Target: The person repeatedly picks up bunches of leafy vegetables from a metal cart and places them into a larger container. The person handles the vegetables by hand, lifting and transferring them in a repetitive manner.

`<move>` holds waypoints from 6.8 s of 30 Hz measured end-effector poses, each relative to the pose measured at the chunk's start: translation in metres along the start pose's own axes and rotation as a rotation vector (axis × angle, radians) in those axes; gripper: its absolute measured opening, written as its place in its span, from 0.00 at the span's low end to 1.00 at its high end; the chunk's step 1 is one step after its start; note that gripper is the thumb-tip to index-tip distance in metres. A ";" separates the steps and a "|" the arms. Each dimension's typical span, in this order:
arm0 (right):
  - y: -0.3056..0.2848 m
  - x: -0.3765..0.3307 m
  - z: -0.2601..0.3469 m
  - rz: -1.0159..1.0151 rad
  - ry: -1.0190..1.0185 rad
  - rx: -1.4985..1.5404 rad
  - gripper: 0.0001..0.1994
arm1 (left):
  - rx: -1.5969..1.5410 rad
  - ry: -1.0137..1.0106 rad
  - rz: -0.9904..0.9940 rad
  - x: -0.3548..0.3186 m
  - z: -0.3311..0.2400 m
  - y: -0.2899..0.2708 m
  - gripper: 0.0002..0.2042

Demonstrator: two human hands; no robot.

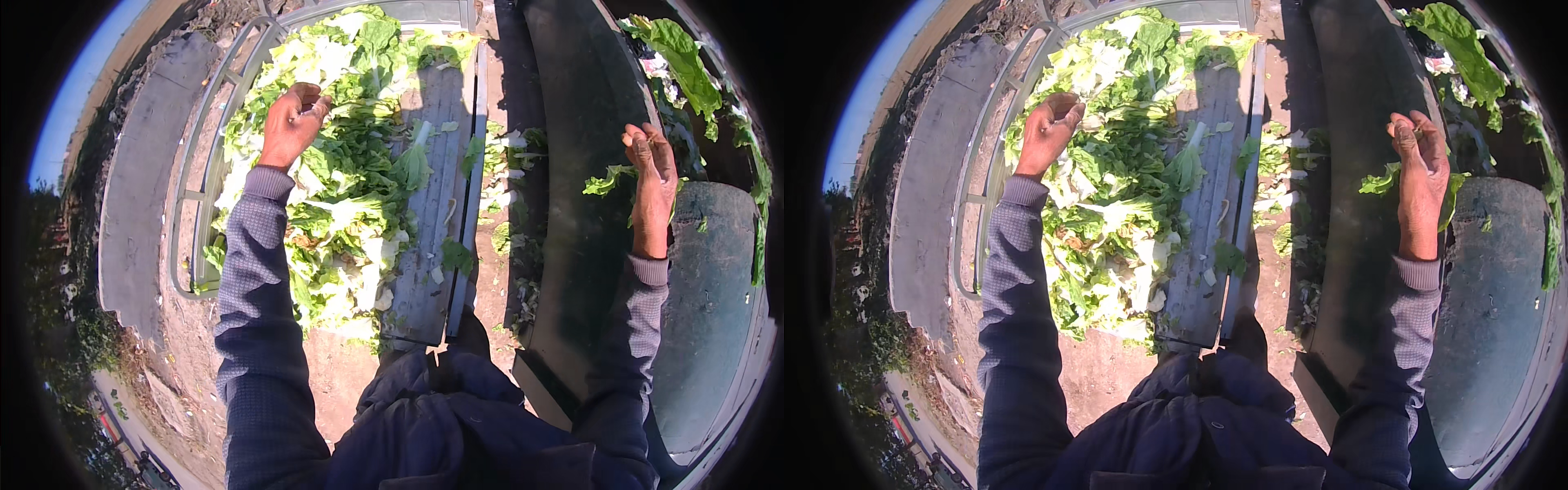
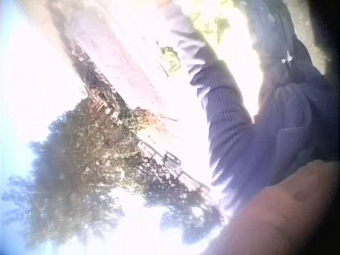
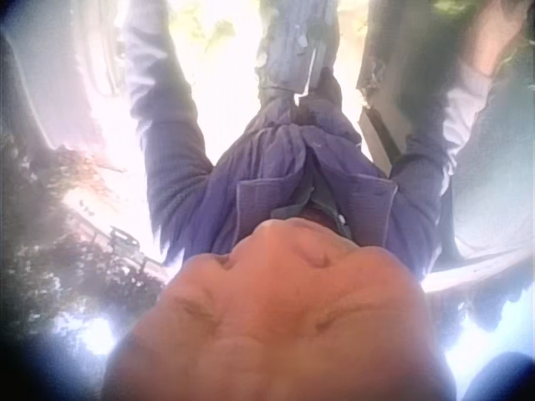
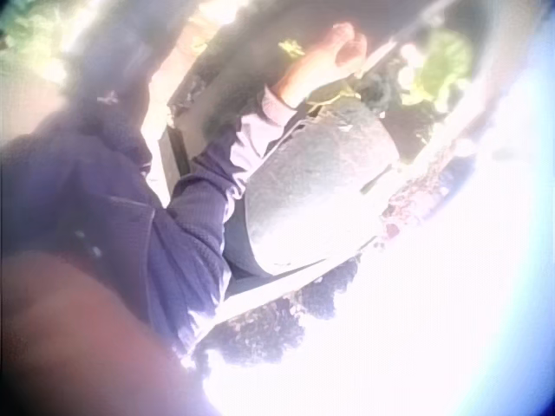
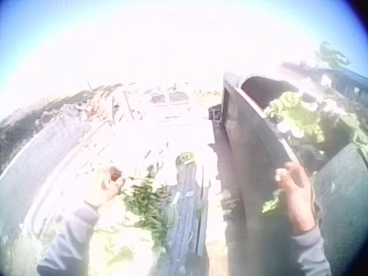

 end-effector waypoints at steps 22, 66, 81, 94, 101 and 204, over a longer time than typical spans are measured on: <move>0.420 -0.428 -0.499 0.626 0.971 -0.545 0.30 | -0.175 -1.143 -0.088 -0.691 0.241 0.211 0.31; 0.453 -0.205 -0.480 0.656 0.942 -0.020 0.28 | 0.678 -0.697 0.489 -0.388 0.340 -0.072 0.63; 0.549 -0.204 -0.477 1.104 0.419 -0.472 0.26 | 0.782 -0.559 0.462 -0.404 0.396 -0.075 0.51; 0.566 -0.230 -0.476 0.988 0.353 -0.523 0.21 | 0.543 -0.822 0.254 -0.456 0.419 -0.052 0.46; 0.547 -0.294 -0.445 0.862 0.286 -0.355 0.18 | 0.510 -0.895 0.212 -0.500 0.408 -0.032 0.39; 0.494 -0.305 -0.375 0.932 0.072 -1.018 0.54 | 0.397 -1.180 0.270 -0.670 0.389 -0.067 0.61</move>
Point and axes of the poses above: each hand's wrist, its own x-axis towards the middle knuckle, its own y-axis out of the palm, z = x × y, the point moved 10 cm from there along x, towards the middle knuckle, and after that the axes turned 14 degrees about y, right-handed, at the moved point
